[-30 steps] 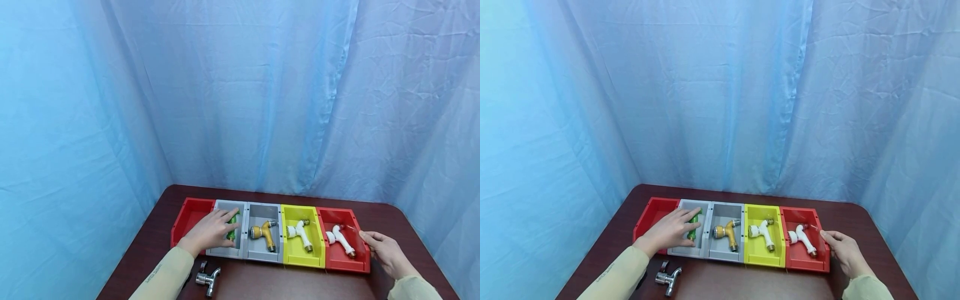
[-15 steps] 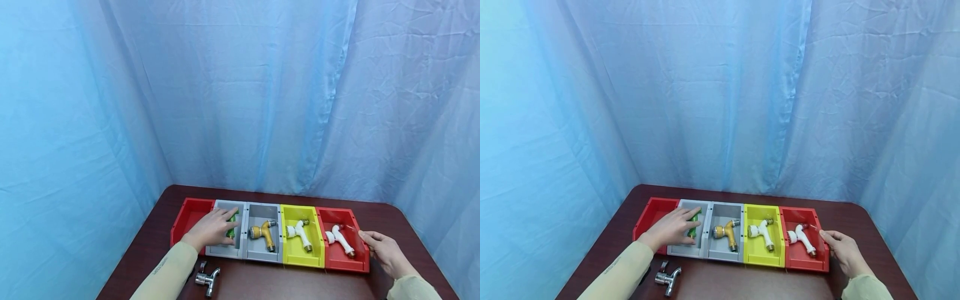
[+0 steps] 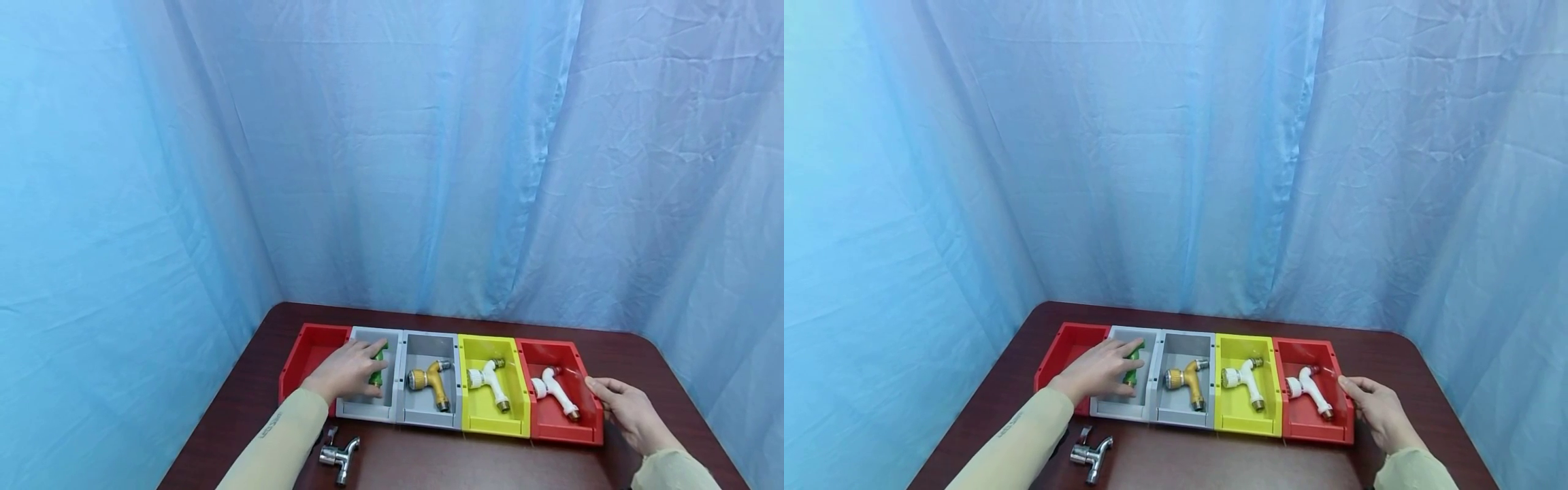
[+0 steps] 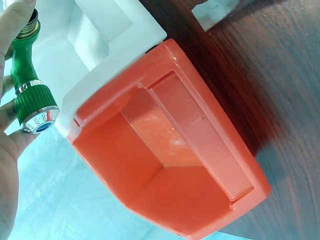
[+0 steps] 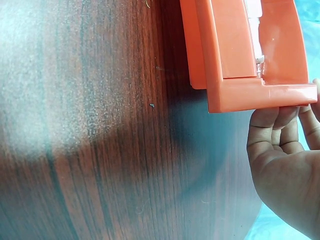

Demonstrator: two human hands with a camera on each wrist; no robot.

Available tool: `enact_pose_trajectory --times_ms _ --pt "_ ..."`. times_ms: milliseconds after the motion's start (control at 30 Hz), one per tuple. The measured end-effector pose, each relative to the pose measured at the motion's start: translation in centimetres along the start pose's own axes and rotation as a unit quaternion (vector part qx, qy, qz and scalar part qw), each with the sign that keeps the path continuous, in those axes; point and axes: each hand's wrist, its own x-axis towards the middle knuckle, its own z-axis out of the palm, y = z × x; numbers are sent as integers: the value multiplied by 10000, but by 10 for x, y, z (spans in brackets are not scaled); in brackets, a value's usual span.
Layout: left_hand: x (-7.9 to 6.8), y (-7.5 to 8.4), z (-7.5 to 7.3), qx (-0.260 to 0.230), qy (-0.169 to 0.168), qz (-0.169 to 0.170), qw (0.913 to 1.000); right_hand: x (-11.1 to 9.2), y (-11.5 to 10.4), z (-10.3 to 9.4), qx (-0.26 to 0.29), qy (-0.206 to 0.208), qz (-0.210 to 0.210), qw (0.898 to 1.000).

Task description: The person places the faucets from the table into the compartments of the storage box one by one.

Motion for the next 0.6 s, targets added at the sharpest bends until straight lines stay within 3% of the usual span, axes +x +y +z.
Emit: enact_pose_trajectory --times_ms 600 --pt "10 2 6 -85 -303 -60 9995 -2 -1 -1 -90 -34 31 9999"
